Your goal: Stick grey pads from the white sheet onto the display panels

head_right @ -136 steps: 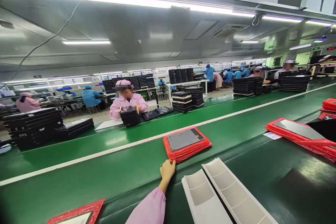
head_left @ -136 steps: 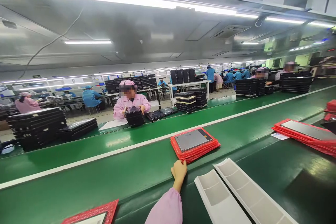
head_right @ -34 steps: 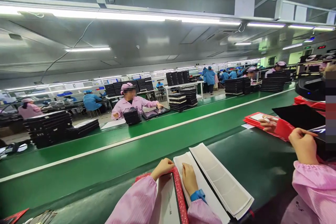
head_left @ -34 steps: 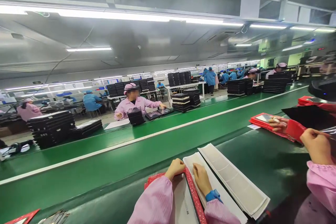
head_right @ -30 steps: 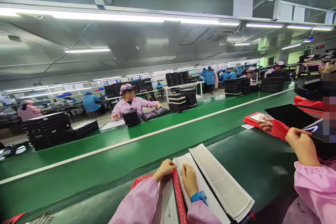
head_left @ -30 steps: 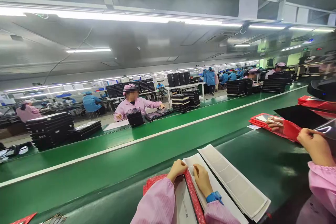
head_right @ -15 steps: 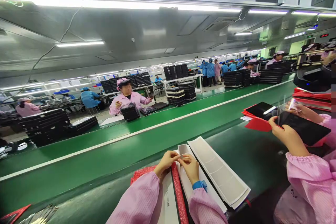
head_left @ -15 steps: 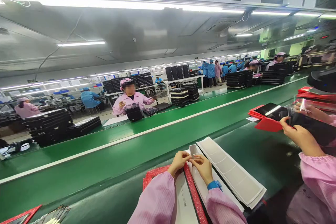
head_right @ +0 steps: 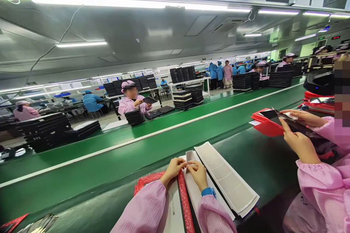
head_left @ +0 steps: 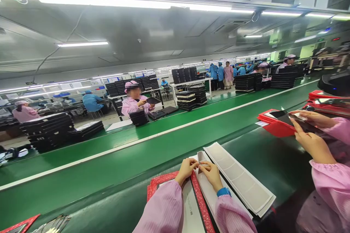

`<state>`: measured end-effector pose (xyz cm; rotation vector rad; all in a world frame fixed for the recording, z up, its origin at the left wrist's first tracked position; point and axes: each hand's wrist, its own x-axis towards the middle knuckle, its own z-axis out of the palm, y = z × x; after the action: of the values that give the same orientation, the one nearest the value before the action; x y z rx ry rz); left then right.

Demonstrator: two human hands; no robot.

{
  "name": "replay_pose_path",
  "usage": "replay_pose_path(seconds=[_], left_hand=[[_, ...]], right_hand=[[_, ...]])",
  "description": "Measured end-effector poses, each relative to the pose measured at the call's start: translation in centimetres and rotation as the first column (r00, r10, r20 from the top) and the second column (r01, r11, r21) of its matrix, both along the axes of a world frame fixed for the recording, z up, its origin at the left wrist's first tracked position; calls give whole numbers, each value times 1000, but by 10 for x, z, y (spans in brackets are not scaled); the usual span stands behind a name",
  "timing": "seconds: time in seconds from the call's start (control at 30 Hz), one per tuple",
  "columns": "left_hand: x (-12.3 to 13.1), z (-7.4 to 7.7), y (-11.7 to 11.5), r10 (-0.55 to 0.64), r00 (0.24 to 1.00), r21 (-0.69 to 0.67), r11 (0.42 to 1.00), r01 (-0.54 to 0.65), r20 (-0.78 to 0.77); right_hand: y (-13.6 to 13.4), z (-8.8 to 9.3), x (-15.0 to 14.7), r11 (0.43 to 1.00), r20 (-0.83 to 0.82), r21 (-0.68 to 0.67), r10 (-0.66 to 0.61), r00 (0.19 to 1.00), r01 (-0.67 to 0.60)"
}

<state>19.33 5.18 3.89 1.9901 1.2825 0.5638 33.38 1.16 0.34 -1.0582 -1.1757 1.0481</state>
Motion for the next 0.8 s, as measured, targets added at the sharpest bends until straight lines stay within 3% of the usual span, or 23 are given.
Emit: replay_pose_path(seconds=[0.23, 0.53, 0.67, 0.8], left_hand=[[-1, 0, 0, -14, 999, 23, 1000, 14, -30], [3, 7, -5, 35, 991, 25, 999, -32, -132], [3, 11, -9, 158, 958, 39, 987, -153, -239], [3, 13, -7, 339, 848, 48, 935, -351, -407]], right_hand=[[-1, 4, 1, 999, 52, 33, 7, 999, -8], [-2, 6, -5, 993, 107, 78, -100, 989, 92], [-1, 7, -5, 980, 174, 64, -196, 965, 187], [1, 13, 7, 940, 301, 44, -337, 892, 340]])
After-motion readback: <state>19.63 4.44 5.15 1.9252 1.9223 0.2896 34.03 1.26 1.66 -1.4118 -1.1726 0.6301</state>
